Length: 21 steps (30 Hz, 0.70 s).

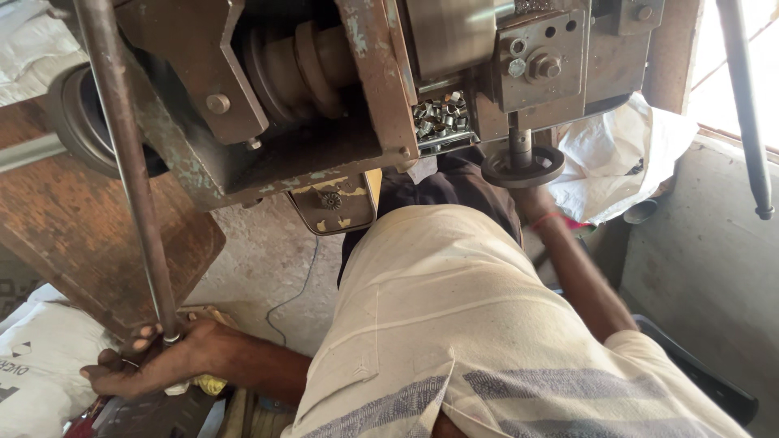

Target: The person operates a metalworking machine by turning a handwheel with the right hand while holding a long metal rod with the left hand. Small metal parts accumulate in a tray beneath the machine as the process continues.

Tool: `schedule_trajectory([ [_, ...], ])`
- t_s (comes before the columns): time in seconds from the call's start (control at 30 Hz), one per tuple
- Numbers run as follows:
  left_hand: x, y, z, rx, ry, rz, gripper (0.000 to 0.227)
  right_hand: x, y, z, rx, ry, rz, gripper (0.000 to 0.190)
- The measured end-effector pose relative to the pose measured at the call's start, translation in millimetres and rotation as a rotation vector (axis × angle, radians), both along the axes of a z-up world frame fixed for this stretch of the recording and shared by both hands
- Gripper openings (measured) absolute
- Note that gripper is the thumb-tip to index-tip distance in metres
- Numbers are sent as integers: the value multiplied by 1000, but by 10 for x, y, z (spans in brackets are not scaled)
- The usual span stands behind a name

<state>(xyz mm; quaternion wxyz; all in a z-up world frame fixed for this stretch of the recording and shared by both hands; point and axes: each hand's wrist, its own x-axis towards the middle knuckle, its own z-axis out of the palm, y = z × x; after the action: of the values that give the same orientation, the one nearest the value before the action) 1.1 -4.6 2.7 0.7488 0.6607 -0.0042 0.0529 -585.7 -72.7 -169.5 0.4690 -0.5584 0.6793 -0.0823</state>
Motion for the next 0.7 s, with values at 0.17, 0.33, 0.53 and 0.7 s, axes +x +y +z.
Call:
schedule_trajectory([
  [0.17, -1, -4, 0, 52, -21, 42, 43, 340, 293, 178, 303, -280, -587, 43],
  [0.33, 14, 17, -6, 26, -29, 46, 43, 191, 155, 399, 8, -139, -941, 69],
  [0.53, 48, 56, -54, 33, -63, 1, 45, 138, -70, 367, -134, 138, -723, 85],
  [0.7, 52, 66, -40, 46, -32, 49, 45, 72, -81, 330, -83, 132, -754, 88],
])
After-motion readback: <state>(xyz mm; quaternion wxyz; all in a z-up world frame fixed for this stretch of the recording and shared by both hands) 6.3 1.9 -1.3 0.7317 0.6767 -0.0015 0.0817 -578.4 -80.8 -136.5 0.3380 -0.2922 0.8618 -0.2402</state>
